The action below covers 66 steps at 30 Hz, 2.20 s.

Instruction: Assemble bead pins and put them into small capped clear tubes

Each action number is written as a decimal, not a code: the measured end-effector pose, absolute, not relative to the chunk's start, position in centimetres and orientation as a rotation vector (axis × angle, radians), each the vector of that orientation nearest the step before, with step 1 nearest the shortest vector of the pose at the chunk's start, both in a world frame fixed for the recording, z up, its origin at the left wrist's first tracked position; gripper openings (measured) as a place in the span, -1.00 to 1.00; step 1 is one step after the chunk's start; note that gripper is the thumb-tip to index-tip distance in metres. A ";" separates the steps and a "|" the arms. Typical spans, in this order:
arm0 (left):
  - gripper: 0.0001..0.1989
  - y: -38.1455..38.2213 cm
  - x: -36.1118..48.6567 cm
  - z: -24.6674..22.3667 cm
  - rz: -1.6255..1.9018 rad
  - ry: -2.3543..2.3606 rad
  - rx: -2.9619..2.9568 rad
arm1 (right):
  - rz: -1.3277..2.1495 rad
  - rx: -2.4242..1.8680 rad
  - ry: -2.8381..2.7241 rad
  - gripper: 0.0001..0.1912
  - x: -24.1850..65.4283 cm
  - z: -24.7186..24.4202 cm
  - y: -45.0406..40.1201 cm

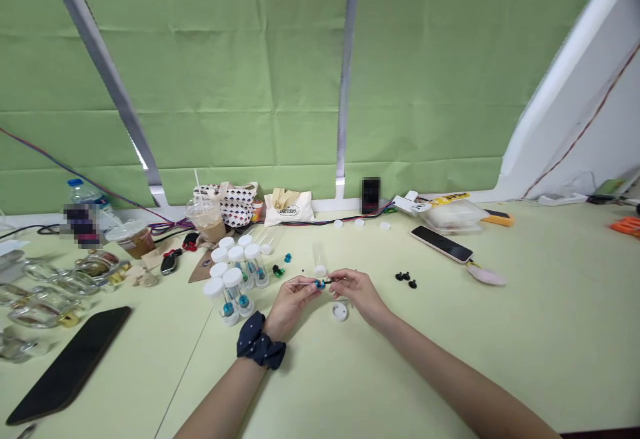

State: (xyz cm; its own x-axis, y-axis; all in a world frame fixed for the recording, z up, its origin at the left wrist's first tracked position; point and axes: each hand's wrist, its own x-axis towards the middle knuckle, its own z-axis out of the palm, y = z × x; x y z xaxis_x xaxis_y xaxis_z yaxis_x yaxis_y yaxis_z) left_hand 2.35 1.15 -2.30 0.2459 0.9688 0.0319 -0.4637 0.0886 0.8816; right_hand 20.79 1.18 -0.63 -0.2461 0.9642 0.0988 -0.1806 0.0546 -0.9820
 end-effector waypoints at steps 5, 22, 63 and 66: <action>-0.85 1.2 2.4 -2.6 1.212 0.687 0.956 | 1.445 -0.855 -1.296 -0.65 20.8 -1.0 1.3; -0.83 0.9 2.5 -2.4 1.217 0.760 1.041 | 1.172 -0.814 -1.522 -0.74 21.1 -2.2 1.8; -0.85 0.6 2.7 -1.2 1.234 0.830 1.235 | 1.610 -1.065 -1.575 -0.49 21.4 -0.1 1.0; -0.84 0.6 2.7 -1.4 1.225 0.836 1.216 | 1.530 -1.131 -1.514 -0.53 21.2 0.1 0.8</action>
